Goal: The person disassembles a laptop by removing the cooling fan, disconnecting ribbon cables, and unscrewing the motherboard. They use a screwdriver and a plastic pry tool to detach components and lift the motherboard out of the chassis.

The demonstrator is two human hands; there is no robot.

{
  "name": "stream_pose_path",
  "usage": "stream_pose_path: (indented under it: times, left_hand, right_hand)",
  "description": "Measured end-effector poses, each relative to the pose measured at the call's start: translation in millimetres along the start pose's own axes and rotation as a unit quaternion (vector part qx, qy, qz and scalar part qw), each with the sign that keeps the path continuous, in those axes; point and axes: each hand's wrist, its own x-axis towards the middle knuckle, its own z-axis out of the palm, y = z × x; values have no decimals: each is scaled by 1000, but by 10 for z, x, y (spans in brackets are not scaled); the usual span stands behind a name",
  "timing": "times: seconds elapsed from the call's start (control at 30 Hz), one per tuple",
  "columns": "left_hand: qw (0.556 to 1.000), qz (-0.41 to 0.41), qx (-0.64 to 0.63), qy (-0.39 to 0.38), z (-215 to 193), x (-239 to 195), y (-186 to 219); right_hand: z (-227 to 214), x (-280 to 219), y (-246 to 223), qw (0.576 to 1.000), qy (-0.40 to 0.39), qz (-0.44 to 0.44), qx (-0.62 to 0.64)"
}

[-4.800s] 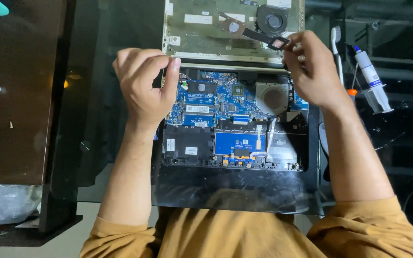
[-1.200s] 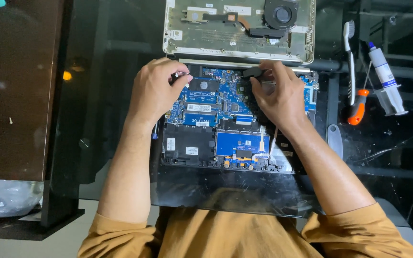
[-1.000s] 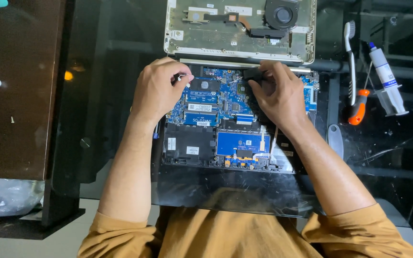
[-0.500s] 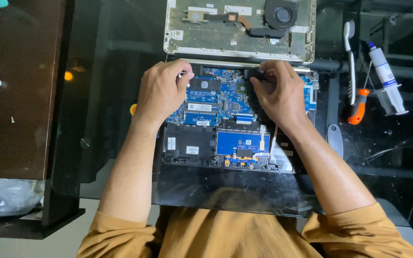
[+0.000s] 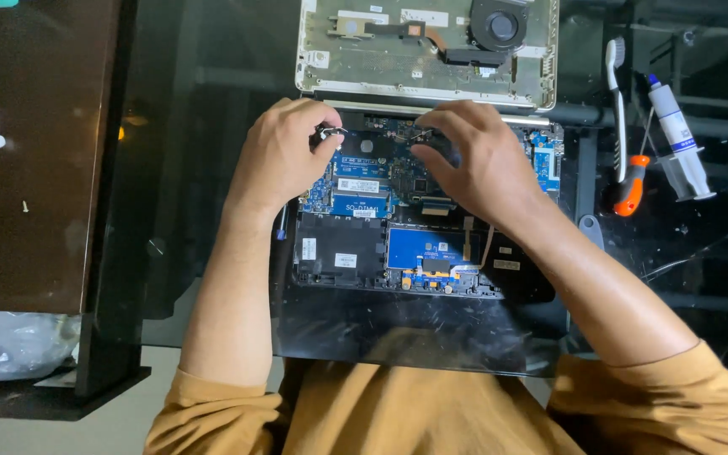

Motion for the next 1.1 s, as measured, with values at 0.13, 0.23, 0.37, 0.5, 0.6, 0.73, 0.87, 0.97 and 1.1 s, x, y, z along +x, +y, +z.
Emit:
stream_pose_path:
  times: [0.13, 0.23, 0.37, 0.5, 0.6, 0.73, 0.87, 0.97, 1.1]
  left_hand:
    - [999, -15, 1, -28, -203, -28, -17]
    - [999, -16, 22, -17, -160, -41, -186]
    - [999, -7, 33, 9, -56, -41, -299]
    - [999, -6, 32, 19, -36, -50, -292]
    - [999, -5, 33, 14, -20, -46, -334]
    - [999, -13, 34, 13, -41, -46, -292]
    - [999, -10, 29, 10, -32, -54, -306]
    - [999, -10, 30, 12, -23, -44, -313]
    - [1000, -11, 25, 3, -102, -47, -225]
  right_hand:
    - [358, 204, -7, 997, -19, -37, -60]
    - [634, 291, 7, 996, -9, -49, -73]
    - [776, 304, 43, 993, -11, -30, -113]
    - [896, 286, 145, 992, -14, -10, -128]
    - [873, 283, 92, 991, -13, 2, -132]
    - [867, 262, 29, 994, 0, 11, -112]
    - [874, 260, 33, 996, 27, -6, -90]
    - [889, 260, 63, 996, 34, -3, -78]
    - [850, 257, 69, 997, 48, 5, -59]
